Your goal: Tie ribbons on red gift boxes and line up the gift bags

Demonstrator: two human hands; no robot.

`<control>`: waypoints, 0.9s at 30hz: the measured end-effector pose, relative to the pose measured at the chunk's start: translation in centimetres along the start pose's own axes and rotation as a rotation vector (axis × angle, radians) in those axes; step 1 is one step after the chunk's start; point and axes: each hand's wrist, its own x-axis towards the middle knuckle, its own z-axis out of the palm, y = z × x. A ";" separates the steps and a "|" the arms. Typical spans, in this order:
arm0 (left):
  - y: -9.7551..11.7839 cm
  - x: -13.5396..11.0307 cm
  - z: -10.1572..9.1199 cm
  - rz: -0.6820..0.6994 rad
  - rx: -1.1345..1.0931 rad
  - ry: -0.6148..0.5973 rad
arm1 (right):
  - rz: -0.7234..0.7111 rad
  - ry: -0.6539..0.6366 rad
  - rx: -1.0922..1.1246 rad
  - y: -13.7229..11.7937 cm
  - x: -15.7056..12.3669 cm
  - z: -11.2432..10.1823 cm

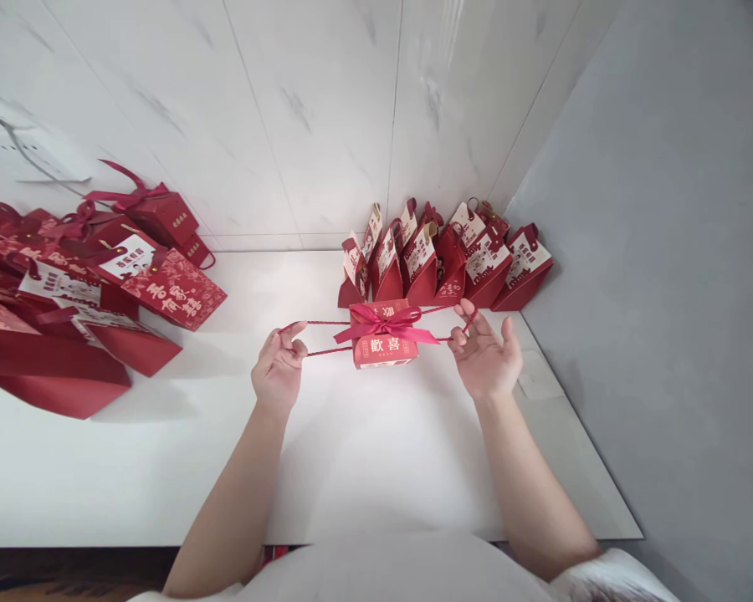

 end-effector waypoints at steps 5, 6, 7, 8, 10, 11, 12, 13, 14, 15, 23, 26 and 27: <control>-0.5 0.3 -0.1 -0.069 -0.026 0.035 | 0.056 -0.022 0.022 1.4 0.6 -0.1; -0.7 0.5 -0.3 -0.096 -0.012 0.044 | 0.076 -0.034 0.031 1.9 0.9 -0.2; -1.1 0.6 -0.6 -0.129 0.020 0.057 | 0.098 -0.040 0.037 2.5 1.2 -0.3; -1.4 0.8 -1.0 -0.174 0.075 0.069 | 0.126 -0.034 0.033 3.1 1.5 -0.4; -2.1 1.2 -1.7 -0.273 0.222 0.114 | 0.189 0.039 -0.015 4.5 2.0 -0.8; -2.5 1.4 -2.0 -0.304 0.284 0.142 | 0.210 0.102 -0.057 5.1 2.2 -0.9; -2.8 1.5 -2.3 -0.312 0.330 0.165 | 0.207 0.172 -0.108 5.7 2.3 -1.0; -3.2 1.5 -2.4 -0.297 0.369 0.174 | 0.177 0.230 -0.166 6.2 2.2 -1.0; -3.5 1.5 -2.5 -0.259 0.411 0.162 | 0.122 0.261 -0.229 6.6 2.0 -0.8; -3.8 1.5 -2.5 -0.209 0.464 0.126 | 0.050 0.262 -0.298 6.9 1.6 -0.6; -6.4 -0.1 -0.5 -0.196 0.469 -0.386 | -0.053 -0.142 -0.494 7.7 -1.6 2.9; -6.3 -0.4 -0.4 -0.252 0.498 -0.374 | -0.012 -0.186 -0.513 8.2 -1.8 3.1; -6.1 -0.4 -0.4 -0.280 0.496 -0.357 | -0.011 -0.195 -0.515 8.3 -1.7 3.1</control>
